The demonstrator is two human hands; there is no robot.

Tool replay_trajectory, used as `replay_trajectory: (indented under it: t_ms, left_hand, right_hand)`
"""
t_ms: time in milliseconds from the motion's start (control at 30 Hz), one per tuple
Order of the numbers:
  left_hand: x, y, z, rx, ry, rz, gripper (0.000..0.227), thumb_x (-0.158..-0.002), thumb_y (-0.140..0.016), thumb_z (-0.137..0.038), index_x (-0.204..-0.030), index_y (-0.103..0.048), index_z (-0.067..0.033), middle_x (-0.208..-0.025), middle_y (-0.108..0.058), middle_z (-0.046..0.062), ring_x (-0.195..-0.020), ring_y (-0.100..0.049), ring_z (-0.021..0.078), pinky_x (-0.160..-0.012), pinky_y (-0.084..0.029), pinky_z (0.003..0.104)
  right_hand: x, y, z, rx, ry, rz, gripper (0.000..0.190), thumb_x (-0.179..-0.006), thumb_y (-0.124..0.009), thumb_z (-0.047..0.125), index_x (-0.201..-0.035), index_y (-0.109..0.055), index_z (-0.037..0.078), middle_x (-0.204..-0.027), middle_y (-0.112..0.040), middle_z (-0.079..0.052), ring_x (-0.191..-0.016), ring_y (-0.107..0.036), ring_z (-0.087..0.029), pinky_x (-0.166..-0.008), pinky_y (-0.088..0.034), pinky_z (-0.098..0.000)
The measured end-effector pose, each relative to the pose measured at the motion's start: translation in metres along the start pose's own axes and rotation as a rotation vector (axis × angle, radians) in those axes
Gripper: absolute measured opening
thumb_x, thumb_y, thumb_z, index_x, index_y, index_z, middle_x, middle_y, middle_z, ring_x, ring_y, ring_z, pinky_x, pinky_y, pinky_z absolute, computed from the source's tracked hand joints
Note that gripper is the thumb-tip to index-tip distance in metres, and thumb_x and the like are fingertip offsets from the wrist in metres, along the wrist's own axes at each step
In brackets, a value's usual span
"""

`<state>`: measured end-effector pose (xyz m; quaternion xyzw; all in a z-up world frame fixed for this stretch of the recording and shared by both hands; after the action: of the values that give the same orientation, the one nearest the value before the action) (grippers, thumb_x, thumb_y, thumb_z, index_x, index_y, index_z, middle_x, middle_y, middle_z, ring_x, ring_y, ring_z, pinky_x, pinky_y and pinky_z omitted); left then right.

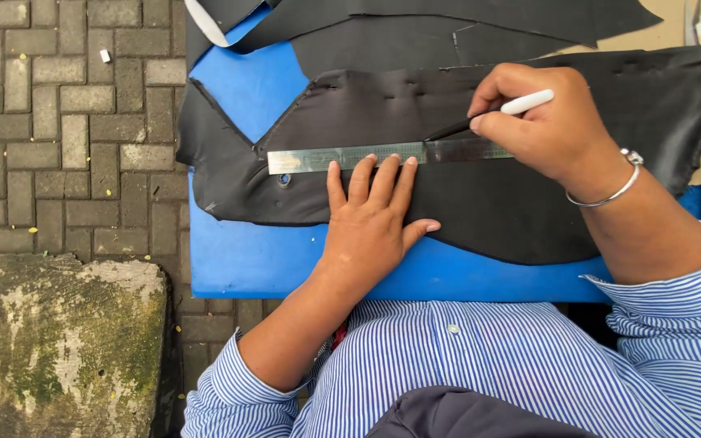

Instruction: Using a ruler and a white marker to mark layout points on a piece of black leather.

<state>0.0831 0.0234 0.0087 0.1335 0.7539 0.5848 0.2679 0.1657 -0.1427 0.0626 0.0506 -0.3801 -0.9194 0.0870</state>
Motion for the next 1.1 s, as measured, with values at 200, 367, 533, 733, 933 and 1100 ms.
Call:
replay_trajectory:
  t_ms: [200,367,533,733,933,1100]
  left_hand:
    - [-0.002,-0.001,0.0,0.012,-0.011,0.027,0.079,-0.099,-0.041,-0.07,-0.15,-0.053,-0.0103,-0.146,-0.054,0.011,-0.135,-0.046,0.0352,-0.115,-0.028,0.07]
    - [-0.006,0.002,-0.005,0.028,-0.003,0.03,0.08,-0.098,-0.043,-0.07,-0.146,-0.056,-0.0068,-0.142,-0.055,0.012,-0.131,-0.047,0.0373,-0.113,-0.028,0.071]
    - [-0.01,0.003,-0.017,0.011,-0.018,0.033,0.081,-0.098,-0.043,-0.07,-0.144,-0.057,-0.0044,-0.141,-0.055,0.013,-0.129,-0.047,0.0372,-0.112,-0.033,0.066]
    - [-0.019,-0.005,-0.054,0.049,-0.047,0.054,0.083,-0.097,-0.04,-0.071,-0.146,-0.056,-0.0054,-0.141,-0.055,0.013,-0.131,-0.048,0.0378,-0.114,-0.032,0.065]
    - [-0.029,-0.018,-0.072,0.026,-0.061,0.034,0.084,-0.097,-0.038,-0.072,-0.15,-0.053,-0.008,-0.147,-0.052,0.01,-0.134,-0.047,0.0358,-0.115,-0.033,0.065]
    - [-0.031,-0.022,-0.071,-0.002,-0.044,0.002,0.083,-0.098,-0.038,-0.072,-0.151,-0.052,-0.0093,-0.15,-0.051,0.009,-0.137,-0.045,0.0341,-0.115,-0.034,0.064]
  right_hand:
    - [0.014,0.023,-0.017,0.078,-0.01,-0.05,0.005,-0.085,-0.067,0.008,-0.088,-0.071,0.009,-0.078,-0.066,0.001,-0.072,-0.056,-0.011,-0.066,-0.04,-0.0279]
    - [0.012,0.019,-0.012,0.131,0.033,-0.068,0.004,-0.082,-0.064,0.012,-0.083,-0.067,0.013,-0.072,-0.063,0.004,-0.067,-0.055,-0.013,-0.066,-0.04,-0.0303]
    - [0.007,0.016,-0.005,0.197,0.062,-0.064,0.005,-0.081,-0.061,0.014,-0.081,-0.066,0.015,-0.069,-0.062,0.004,-0.065,-0.055,-0.016,-0.064,-0.041,-0.0333]
    - [0.005,0.013,-0.003,0.247,0.077,-0.088,0.005,-0.077,-0.06,0.014,-0.078,-0.064,0.016,-0.063,-0.058,0.005,-0.059,-0.051,-0.017,-0.057,-0.038,-0.0342]
    - [0.005,0.01,-0.003,0.272,0.099,-0.081,0.007,-0.077,-0.059,0.015,-0.078,-0.065,0.018,-0.062,-0.058,0.006,-0.057,-0.051,-0.016,-0.053,-0.038,-0.0345]
    - [0.005,0.011,-0.005,0.246,0.105,-0.073,0.008,-0.076,-0.059,0.014,-0.078,-0.065,0.018,-0.065,-0.062,0.006,-0.058,-0.054,-0.017,-0.051,-0.039,-0.0358]
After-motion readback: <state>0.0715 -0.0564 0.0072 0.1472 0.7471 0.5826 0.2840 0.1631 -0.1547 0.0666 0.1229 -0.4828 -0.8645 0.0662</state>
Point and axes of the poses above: each hand's wrist, its own x-axis away from the middle knuckle, its own y-axis out of the back of the hand, z = x × y, the point moved 10 cm from there along -x, towards the middle knuckle
